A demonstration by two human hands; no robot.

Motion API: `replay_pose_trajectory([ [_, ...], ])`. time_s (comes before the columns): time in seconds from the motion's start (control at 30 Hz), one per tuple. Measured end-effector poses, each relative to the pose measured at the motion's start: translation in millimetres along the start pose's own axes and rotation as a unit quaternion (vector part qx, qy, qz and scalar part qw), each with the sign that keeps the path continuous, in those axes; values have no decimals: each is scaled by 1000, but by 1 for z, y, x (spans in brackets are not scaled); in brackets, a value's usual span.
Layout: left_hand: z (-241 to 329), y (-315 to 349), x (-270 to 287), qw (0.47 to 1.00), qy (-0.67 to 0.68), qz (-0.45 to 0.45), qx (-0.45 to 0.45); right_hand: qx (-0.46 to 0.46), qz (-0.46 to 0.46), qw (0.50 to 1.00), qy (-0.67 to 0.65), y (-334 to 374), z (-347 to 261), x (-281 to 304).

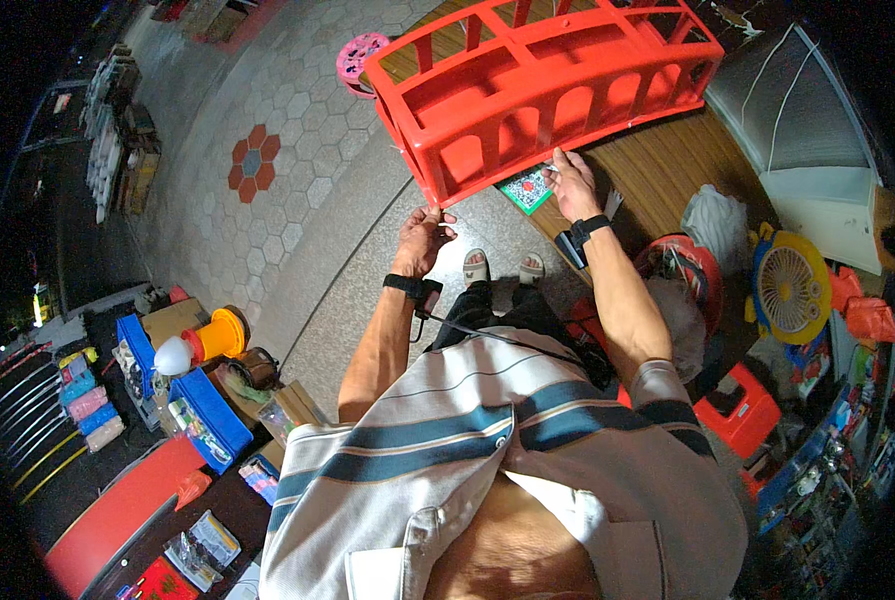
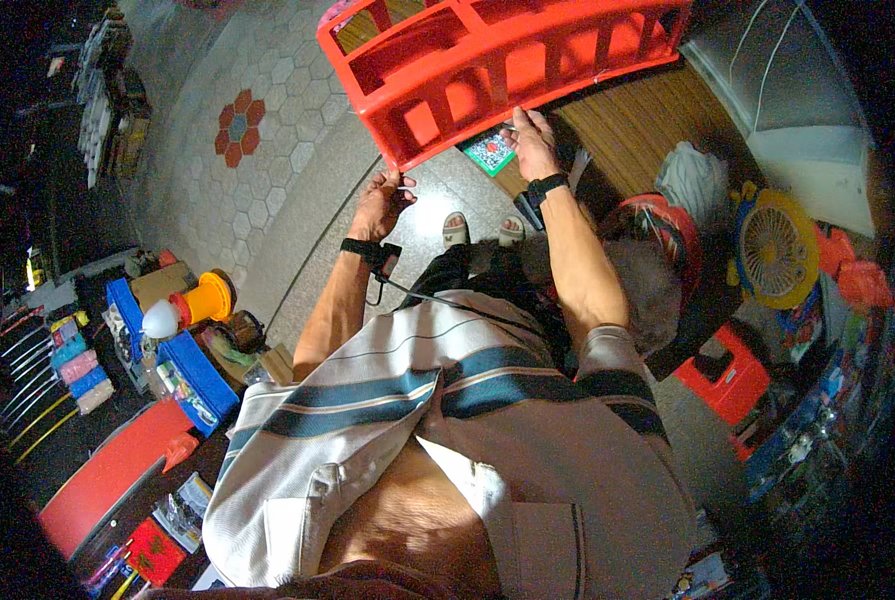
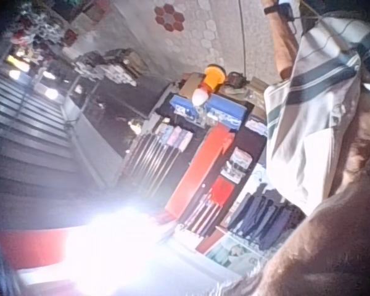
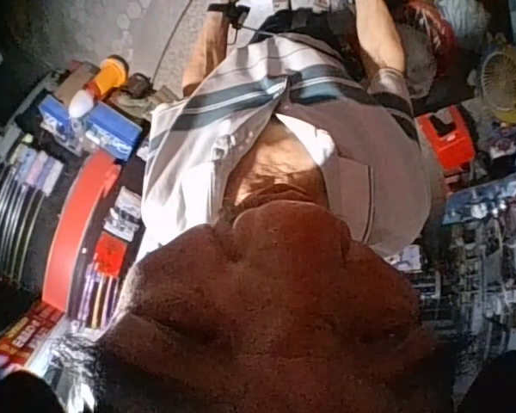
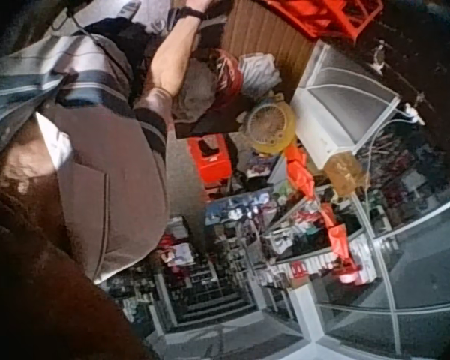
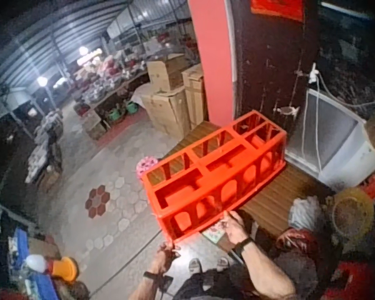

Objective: The person assembles a red plastic rack by inserting white zip ties through its frame and tightening them. The person repeatedly picks up zip ties, threads them through the rack, and pulls them tight to secure the structure.

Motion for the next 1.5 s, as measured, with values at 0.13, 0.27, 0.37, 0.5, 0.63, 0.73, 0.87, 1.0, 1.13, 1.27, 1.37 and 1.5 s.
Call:
replay_pose_trajectory([
  [0.13,0,-2,1,1000,-8,-10,-9,1,25,1000,6,-4,7,1],
  [0.27,2,-6,6,1000,-10,-20,-20,33,7,999,-22,-1,10,-3],
  [0.37,4,-9,13,1000,-6,3,-22,39,-3,999,-28,6,14,-8],
  [0.5,8,-13,19,999,9,31,-25,26,20,999,18,16,23,-11],
  [0.63,11,-12,20,999,17,31,-40,24,33,997,68,18,19,-13],
  [0.73,11,-13,20,999,24,33,-32,30,36,995,87,19,15,-15],
  [0.87,11,-14,22,998,33,34,-30,36,36,994,98,20,14,-17],
  [1.0,10,-15,24,998,39,45,-30,28,44,994,98,18,14,-16],
  [1.13,12,-11,22,998,37,35,-21,6,29,996,86,22,11,-17],
  [1.27,13,-3,19,999,19,34,-15,3,23,996,88,36,7,1],
  [1.37,7,10,23,999,6,33,-25,26,45,993,106,41,4,49],
  [1.5,-13,30,34,999,-12,47,21,142,253,897,334,32,-5,127],
])
Point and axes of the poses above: each hand's wrist, its own y-axis away from the middle knuckle, its own x-axis out of the back of the hand, z = x × y, the point moved 5 cm from there along -y, towards the middle knuckle, and after that the axes turned 2 degrees about y, right-handed, at the moved point
